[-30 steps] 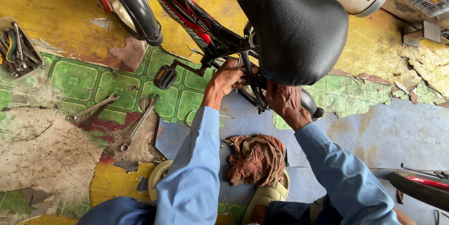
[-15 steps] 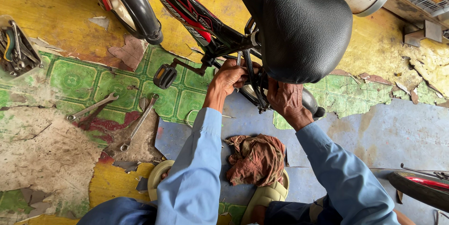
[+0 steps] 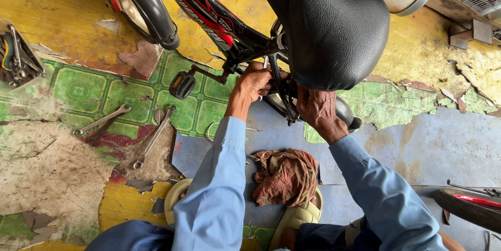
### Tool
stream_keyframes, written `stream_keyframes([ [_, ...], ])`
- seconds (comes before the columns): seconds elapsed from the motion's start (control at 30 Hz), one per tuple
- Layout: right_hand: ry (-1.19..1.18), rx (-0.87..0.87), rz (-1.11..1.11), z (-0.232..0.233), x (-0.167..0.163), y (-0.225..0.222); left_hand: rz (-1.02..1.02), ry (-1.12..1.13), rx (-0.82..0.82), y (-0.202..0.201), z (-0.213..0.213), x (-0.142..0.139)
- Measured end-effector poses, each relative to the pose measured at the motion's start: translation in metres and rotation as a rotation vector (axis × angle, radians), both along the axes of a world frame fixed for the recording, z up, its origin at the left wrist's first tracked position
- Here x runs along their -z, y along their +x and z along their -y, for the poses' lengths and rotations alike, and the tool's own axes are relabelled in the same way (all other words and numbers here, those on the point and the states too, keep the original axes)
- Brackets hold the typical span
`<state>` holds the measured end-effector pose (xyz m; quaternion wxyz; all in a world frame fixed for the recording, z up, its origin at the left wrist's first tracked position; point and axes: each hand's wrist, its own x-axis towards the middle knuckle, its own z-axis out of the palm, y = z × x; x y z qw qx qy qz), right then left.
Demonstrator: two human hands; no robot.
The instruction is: The person crouches on the workshop floor working on the rear wheel and fender area of a small children's bicycle, using their hands to loosen, reposition and refit the rear wheel and mudguard components, occasionally reaching for parts on the floor beside them.
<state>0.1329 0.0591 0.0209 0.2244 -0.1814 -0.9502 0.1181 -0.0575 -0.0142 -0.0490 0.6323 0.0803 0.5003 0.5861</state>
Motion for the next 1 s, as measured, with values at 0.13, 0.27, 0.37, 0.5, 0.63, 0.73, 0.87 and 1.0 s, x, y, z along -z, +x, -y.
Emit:
stream_keyframes([
  [0.13,-0.009,-0.007,0.000,0.000,-0.001,0.000,-0.017,-0.019,-0.025,0.002,-0.002,0.002],
  [0.27,0.007,-0.011,0.001,0.002,-0.003,-0.001,0.007,-0.010,-0.008,0.001,0.002,-0.004],
  [0.37,0.006,-0.017,-0.006,0.003,-0.004,-0.001,0.008,-0.014,0.018,-0.001,0.008,-0.008],
  [0.5,-0.014,-0.009,-0.005,0.003,-0.005,-0.001,-0.002,-0.051,0.038,-0.001,0.007,-0.008],
  [0.63,-0.021,-0.009,-0.005,0.003,-0.004,-0.002,0.030,0.011,0.011,0.001,0.006,0.000],
  [0.73,-0.045,0.017,0.033,0.003,-0.003,-0.001,0.054,0.025,-0.014,0.003,0.004,0.008],
  [0.87,-0.004,0.005,0.007,0.002,-0.002,0.000,0.141,0.064,-0.033,0.006,0.002,0.013],
  [1.0,0.042,-0.020,-0.016,0.002,-0.001,0.000,0.098,0.063,-0.022,0.005,0.005,0.006],
])
